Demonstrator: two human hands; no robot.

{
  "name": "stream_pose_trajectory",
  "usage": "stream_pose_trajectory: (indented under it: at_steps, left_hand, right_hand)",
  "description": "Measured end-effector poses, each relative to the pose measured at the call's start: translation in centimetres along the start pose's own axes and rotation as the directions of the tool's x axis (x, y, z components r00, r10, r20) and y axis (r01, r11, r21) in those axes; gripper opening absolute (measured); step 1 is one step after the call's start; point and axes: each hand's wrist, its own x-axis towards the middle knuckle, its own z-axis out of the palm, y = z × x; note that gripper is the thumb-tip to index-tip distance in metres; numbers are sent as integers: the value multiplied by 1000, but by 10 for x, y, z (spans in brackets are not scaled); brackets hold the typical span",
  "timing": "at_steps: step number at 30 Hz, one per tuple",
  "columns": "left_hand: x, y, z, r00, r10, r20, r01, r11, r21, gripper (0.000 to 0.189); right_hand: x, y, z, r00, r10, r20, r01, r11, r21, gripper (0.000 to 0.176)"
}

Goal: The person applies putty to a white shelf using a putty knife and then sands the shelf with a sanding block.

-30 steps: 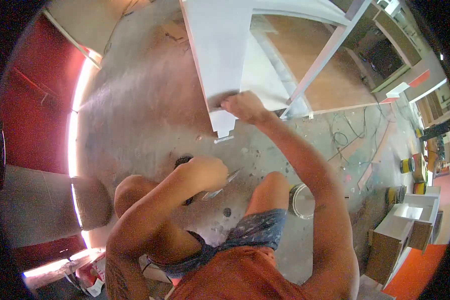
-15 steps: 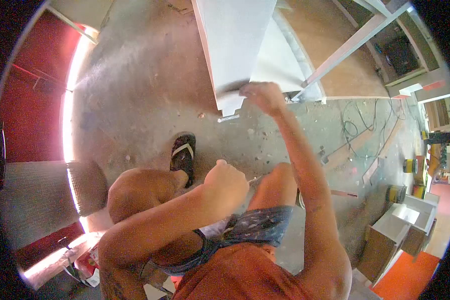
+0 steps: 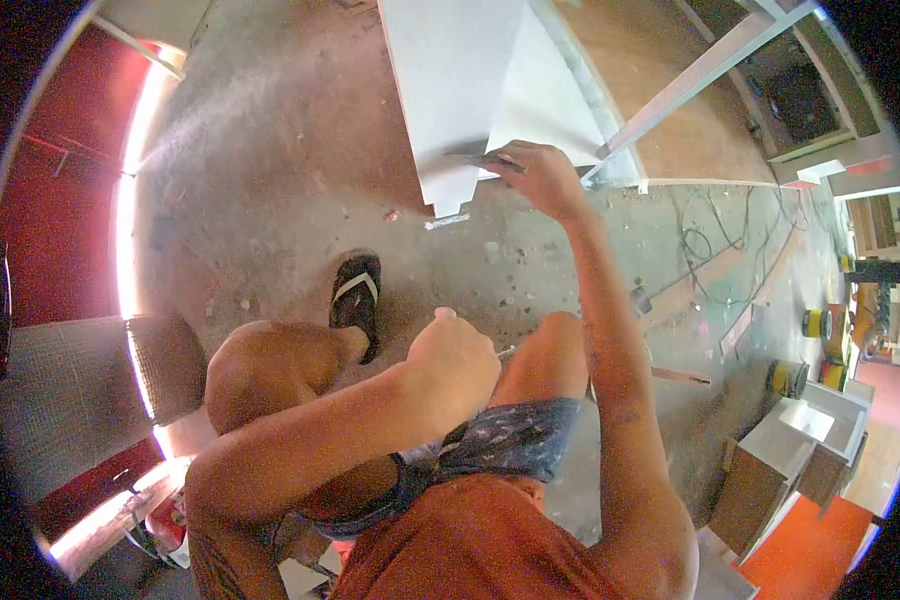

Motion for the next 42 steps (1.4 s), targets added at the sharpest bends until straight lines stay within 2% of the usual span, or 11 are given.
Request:
stream_pose_trajectory:
  at_steps: [12,16,18,23,29,30,32,36,39,41,42]
  left_hand:
    - [-13,13,0,999,-15,37,12,996,91,17]
    - [-13,15,5,998,-50,32,51,999,-4,17]
    - [-17,13,6,996,-58,68,59,998,-17,17]
    - [-28,5,-9,967,13,255,-13,1000,-2,31]
    - [-17,19,9,986,25,163,-31,999,31,21]
    - [-17,19,10,996,7,92,-9,1000,20,17]
    - [-19,16,7,996,24,87,-29,998,48,17]
    - [-21,11,11,993,49,108,-48,999,-4,18]
    - [-17,12,12,985,59,160,-70,995,67,20]
    - [-13,12,17,991,73,112,-78,996,43,19]
    - [-12,13,19,994,85,63,-86,996,3,18]
  right_hand:
    - [-27,74,187,998,-37,52,46,980,-193,23]
    - [-19,92,220,932,194,305,-67,922,-381,25]
    - [-22,98,219,876,326,355,-149,884,-443,27]
    - [-21,59,160,985,4,172,57,935,-350,27]
    - [-15,65,206,883,261,389,-38,868,-496,27]
    - [-21,57,197,884,274,378,-56,867,-496,27]
    - [-13,21,148,994,-8,113,17,996,-84,23]
    - [2,-22,35,974,-3,-228,38,988,148,16]
    - [1,-6,63,978,-116,-175,125,991,39,22]
    - [-1,-2,103,915,66,397,107,912,-397,23]
    - [-9,2,114,918,64,390,105,912,-398,23]
